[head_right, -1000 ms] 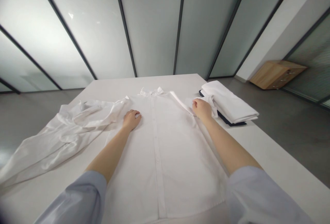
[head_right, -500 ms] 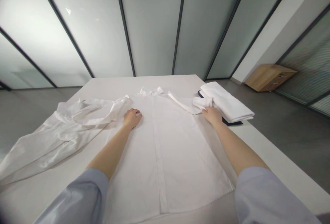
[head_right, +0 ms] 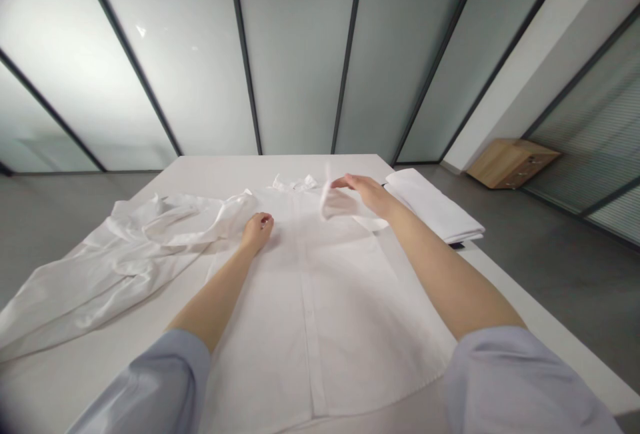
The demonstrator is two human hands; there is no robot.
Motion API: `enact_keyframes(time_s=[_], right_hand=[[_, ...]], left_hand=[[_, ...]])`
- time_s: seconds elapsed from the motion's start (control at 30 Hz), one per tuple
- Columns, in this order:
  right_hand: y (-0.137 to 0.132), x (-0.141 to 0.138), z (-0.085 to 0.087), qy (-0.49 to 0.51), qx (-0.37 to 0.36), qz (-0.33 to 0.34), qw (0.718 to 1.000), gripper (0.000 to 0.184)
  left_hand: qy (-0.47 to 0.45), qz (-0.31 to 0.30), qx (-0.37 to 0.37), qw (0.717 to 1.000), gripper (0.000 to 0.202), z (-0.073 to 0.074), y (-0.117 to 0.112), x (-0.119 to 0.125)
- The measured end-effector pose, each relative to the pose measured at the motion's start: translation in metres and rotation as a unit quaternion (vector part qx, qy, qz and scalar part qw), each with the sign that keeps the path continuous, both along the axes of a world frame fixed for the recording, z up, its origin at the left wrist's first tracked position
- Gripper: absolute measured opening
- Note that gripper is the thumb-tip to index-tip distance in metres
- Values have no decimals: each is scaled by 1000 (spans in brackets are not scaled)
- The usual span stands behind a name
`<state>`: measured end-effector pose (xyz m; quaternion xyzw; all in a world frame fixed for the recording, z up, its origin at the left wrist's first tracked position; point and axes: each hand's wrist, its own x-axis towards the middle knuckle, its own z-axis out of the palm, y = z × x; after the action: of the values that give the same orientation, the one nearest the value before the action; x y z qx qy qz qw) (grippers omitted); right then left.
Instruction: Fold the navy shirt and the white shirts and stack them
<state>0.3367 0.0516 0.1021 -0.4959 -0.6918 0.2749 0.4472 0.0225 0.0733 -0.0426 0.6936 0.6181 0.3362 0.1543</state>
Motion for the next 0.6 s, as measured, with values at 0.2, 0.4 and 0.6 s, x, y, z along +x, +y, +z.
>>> enact_keyframes(time_s=[0.2, 0.4, 0.6], right_hand=[[-4, -15, -54, -127, 9, 16, 992, 39], [0, 18, -141, -266, 89, -173, 944, 31], [5, 42, -172, -72, 84, -281, 953, 39]], left_hand=[[-94, -44, -8, 995, 46, -6, 6, -1], [-94, -120, -84, 985, 55, -2, 4, -1], [-13, -221, -176, 959, 52, 27, -7, -9]])
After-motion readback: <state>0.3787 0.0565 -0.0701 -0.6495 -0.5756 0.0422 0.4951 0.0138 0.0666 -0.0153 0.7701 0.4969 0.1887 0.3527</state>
